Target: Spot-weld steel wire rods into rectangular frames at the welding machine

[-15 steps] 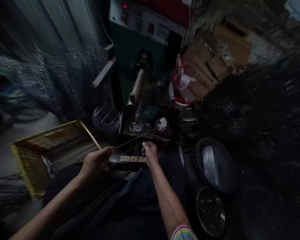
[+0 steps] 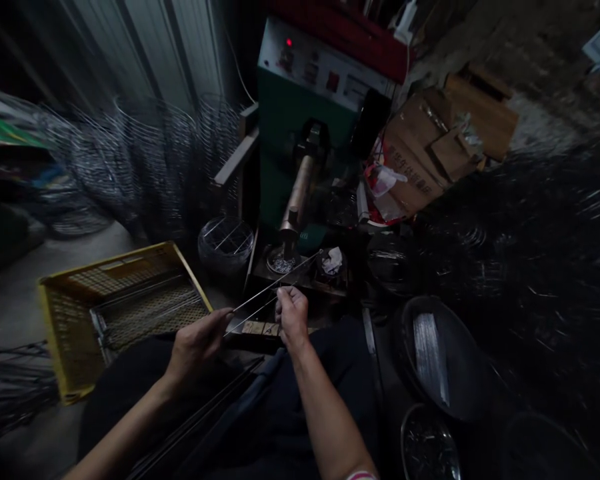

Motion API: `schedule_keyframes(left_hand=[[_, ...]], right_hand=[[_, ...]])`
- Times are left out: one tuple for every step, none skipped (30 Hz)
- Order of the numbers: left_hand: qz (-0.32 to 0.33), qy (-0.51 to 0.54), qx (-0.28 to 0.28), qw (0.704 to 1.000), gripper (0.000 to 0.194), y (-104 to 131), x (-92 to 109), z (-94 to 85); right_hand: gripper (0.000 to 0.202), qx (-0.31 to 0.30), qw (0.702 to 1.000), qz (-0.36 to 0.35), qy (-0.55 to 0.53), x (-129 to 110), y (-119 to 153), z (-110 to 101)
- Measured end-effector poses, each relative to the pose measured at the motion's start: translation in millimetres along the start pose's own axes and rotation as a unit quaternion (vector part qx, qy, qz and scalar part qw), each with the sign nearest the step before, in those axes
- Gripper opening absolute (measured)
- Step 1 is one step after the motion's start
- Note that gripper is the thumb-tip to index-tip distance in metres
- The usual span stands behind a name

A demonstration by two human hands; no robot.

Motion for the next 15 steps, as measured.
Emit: schedule_keyframes(left_hand=[[0.002, 0.0, 0.004, 1.0, 0.032, -1.1, 0.3, -0.6], [0.005, 0.001, 0.009, 1.0, 0.032, -2.3, 0.9, -1.3], [0.008, 0.003, 0.014, 1.0, 0.031, -3.4, 1.8, -2.0], [0.012, 0.005, 0.018, 1.0, 0.031, -4.4, 2.8, -2.6], [0.015, 0.006, 0.022, 1.0, 0.031, -5.2, 3.8, -2.8], [0.018, 0.006, 0.025, 1.0, 0.031, -5.8, 4.6, -2.8], [0.02, 0.005, 0.027, 0.999, 0.031, -6.3, 5.1, -2.4], [0.02, 0.004, 0.028, 0.999, 0.031, -6.7, 5.2, -1.6], [0.019, 0.002, 0.03, 0.999, 0.031, -7.0, 4.9, -0.7], [0.017, 0.002, 0.032, 0.999, 0.031, -7.3, 4.4, 0.2], [0.015, 0.004, 0.034, 0.999, 0.03, -7.6, 3.7, 1.2], [0.013, 0.007, 0.036, 0.999, 0.03, -8.1, 3.0, 2.3], [0.011, 0.011, 0.038, 0.999, 0.029, -8.8, 2.5, 3.3], [0.009, 0.015, 0.039, 0.999, 0.028, -9.6, 2.2, 4.4], [0.007, 0.018, 0.038, 0.999, 0.028, -10.8, 1.9, 5.7]], right_hand=[[0.04, -0.002, 1.0, -0.002, -0.001, -0.9, -1.0, 1.2], [0.039, -0.004, 1.0, -0.006, -0.003, -1.9, -2.3, 2.1], [0.039, -0.005, 1.0, -0.011, -0.005, -3.1, -3.6, 2.9], [0.039, -0.007, 1.0, -0.017, -0.006, -4.4, -5.1, 3.5], [0.039, -0.01, 1.0, -0.022, -0.008, -5.7, -6.6, 4.1], [0.039, -0.011, 1.0, -0.027, -0.009, -6.9, -8.1, 4.5], [0.038, -0.013, 0.999, -0.032, -0.01, -8.1, -9.5, 4.7], [0.038, -0.013, 0.999, -0.036, -0.01, -9.2, -10.9, 4.8], [0.039, -0.013, 0.999, -0.038, -0.01, -10.1, -12.2, 4.9], [0.039, -0.014, 0.999, -0.04, -0.011, -10.8, -13.5, 5.0], [0.039, -0.013, 0.999, -0.042, -0.011, -11.7, -14.8, 5.0], [0.038, -0.014, 0.999, -0.045, -0.012, -12.6, -16.0, 5.1], [0.038, -0.015, 0.999, -0.049, -0.014, -13.6, -17.2, 5.3], [0.037, -0.015, 0.998, -0.053, -0.015, -14.7, -18.4, 5.4], [0.037, -0.015, 0.998, -0.057, -0.016, -15.6, -19.6, 5.4]])
Point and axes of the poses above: each hand's wrist, its own y-axis away from the middle knuckle, its own z-axis out of the palm, x = y × z, the point moved 8 cm from there along -y, towards the middle knuckle, and after that the axes turned 2 degrees about -z, right-handed, at the moved point
